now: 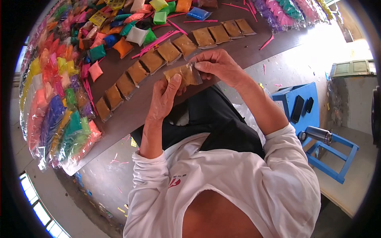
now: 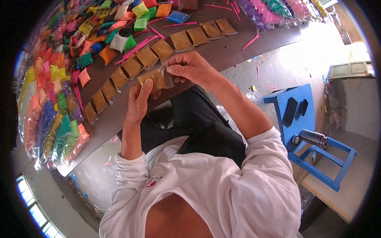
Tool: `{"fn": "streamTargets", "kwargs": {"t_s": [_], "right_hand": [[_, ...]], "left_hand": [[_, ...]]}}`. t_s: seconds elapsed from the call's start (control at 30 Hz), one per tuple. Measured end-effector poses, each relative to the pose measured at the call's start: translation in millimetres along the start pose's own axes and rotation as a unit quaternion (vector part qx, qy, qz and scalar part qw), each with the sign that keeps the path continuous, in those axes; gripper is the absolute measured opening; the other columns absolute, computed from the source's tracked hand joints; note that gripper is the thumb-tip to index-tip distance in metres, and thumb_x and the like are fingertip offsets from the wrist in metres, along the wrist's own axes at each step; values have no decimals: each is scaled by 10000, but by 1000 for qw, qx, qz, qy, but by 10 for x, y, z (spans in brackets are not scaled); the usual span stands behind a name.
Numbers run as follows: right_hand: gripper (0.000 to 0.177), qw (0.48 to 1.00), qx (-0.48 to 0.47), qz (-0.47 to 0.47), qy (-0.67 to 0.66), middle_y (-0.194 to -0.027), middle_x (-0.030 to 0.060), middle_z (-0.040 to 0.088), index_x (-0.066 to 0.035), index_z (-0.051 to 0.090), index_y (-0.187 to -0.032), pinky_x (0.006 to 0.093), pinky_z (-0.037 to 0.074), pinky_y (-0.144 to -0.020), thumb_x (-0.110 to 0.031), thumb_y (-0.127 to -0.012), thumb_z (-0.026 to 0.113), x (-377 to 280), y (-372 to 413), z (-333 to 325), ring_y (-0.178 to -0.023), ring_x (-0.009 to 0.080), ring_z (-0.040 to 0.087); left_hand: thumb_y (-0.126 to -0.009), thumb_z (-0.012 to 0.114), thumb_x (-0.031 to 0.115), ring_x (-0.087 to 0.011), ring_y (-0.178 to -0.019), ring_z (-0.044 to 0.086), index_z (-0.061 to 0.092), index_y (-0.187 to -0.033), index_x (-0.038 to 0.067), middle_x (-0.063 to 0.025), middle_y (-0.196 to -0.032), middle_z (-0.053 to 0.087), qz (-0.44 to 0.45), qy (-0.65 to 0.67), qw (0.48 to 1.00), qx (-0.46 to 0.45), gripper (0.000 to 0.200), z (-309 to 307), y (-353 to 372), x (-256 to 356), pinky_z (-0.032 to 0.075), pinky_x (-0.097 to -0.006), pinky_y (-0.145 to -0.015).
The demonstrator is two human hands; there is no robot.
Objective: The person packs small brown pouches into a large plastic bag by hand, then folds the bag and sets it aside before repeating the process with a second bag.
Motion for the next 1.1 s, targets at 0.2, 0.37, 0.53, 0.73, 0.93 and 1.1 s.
{"fn": "streamTargets", "kwargs": {"t_s": [0.2, 0.37, 0.53, 0.73, 0.93, 1.1], "right_hand": [[220, 999, -31, 1, -32, -870, 14, 649, 6, 658, -1103, 197, 453, -611, -110, -920, 621, 42, -14, 7, -697, 73, 568], [281, 994, -42, 2, -105, -882, 23, 642, 22, 638, -1146, 192, 434, -589, -114, -900, 630, 63, 46, 62, -696, 69, 550], [300, 987, -43, -5, -152, -870, 21, 637, 23, 632, -1166, 195, 424, -568, -134, -911, 634, 108, 52, 26, -679, 74, 543], [277, 992, -40, -12, -121, -855, 8, 637, -4, 657, -1128, 195, 426, -565, -190, -922, 655, 101, 47, 56, -681, 73, 548], [259, 994, -27, -8, -101, -817, -1, 626, -21, 671, -1079, 200, 429, -553, -227, -922, 663, 109, 56, 60, -669, 66, 551], [262, 995, -9, -2, -98, -778, -8, 615, -30, 677, -1050, 202, 416, -540, -261, -928, 658, 116, 62, 54, -647, 63, 547]], "left_hand": [[-989, 501, 465, -93, -694, 488, 620, -860, 32, -8, -738, 565, 2, -5, 1000, -4, 467, -9, 1, -11, 386, -243, -632], [-995, 486, 468, -94, -700, 488, 620, -870, 31, -8, -738, 565, 5, -11, 1000, 0, 473, -16, -3, -31, 390, -246, -637], [-994, 486, 469, -96, -702, 493, 625, -885, 26, -14, -753, 580, -4, -11, 1000, 7, 477, -5, 5, 4, 399, -247, -643], [-992, 488, 474, -98, -697, 499, 628, -891, 21, -19, -758, 592, -5, -17, 1000, 13, 485, -9, 7, -5, 405, -249, -640], [-988, 492, 477, -100, -698, 504, 628, -890, 18, -20, -752, 587, 0, -18, 1000, 11, 489, -7, -1, -12, 405, -251, -637], [-985, 494, 483, -103, -698, 506, 631, -897, 18, -22, -753, 587, 1, -16, 1000, 14, 492, -9, -5, -27, 406, -252, -636]]}}
Point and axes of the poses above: each hand's wrist, its own y-axis away from the middle knuckle, its own z-axis out of the palm, x = y × z, the point moved 4 cm from there along -y, towards the middle knuckle
